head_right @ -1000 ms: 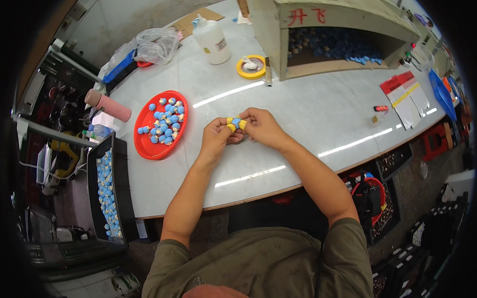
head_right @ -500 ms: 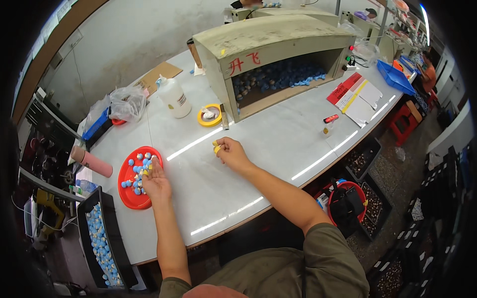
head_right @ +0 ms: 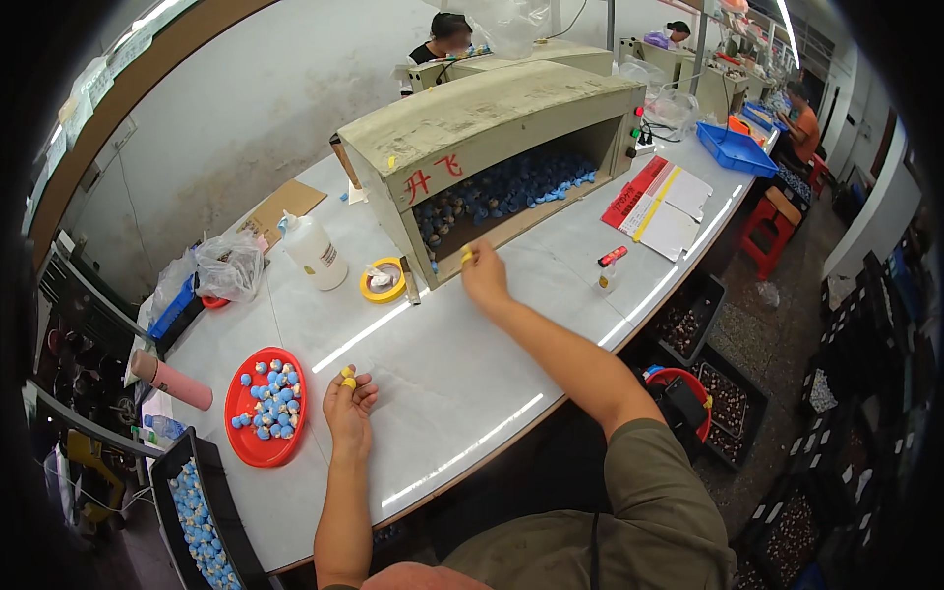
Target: The person repeatedly picks small blue and white balls from a red tray, joins them by hand, applies glue from a small bottle, and places the assembled units into a nearby box. The process is repeated continuously throughout the clip.
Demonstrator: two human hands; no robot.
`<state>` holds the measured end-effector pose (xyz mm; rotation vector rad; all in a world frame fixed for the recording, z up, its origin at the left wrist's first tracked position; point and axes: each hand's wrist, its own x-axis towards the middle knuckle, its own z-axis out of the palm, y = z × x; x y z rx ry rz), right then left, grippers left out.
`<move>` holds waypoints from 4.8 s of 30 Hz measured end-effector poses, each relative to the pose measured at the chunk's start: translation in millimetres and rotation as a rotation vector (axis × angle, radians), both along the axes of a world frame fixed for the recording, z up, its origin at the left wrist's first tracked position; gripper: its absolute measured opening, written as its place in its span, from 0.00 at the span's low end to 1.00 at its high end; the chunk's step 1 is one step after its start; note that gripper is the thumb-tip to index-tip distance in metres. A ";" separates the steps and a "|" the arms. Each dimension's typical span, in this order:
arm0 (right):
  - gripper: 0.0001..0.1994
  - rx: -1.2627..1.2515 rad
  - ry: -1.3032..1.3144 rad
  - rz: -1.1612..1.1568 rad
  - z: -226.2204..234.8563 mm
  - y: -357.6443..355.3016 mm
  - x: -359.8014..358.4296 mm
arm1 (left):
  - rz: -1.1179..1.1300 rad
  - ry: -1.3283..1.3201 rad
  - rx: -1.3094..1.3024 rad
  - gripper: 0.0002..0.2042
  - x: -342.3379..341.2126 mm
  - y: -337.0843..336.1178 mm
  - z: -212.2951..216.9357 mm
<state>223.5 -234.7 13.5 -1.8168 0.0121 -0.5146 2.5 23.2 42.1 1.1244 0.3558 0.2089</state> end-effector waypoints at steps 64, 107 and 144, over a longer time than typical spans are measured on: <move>0.29 -0.507 0.022 -0.613 -16.2 -205.4 -187.8 | -0.445 0.187 -0.023 0.12 -14.8 -14.5 9.1; 0.12 -0.219 -0.564 0.541 9.9 26.8 -216.2 | -0.703 0.191 0.163 0.15 -14.0 -15.3 4.1; 0.13 -0.413 -0.631 0.491 16.5 30.4 -223.4 | -0.574 0.228 0.096 0.13 -12.0 -16.9 4.9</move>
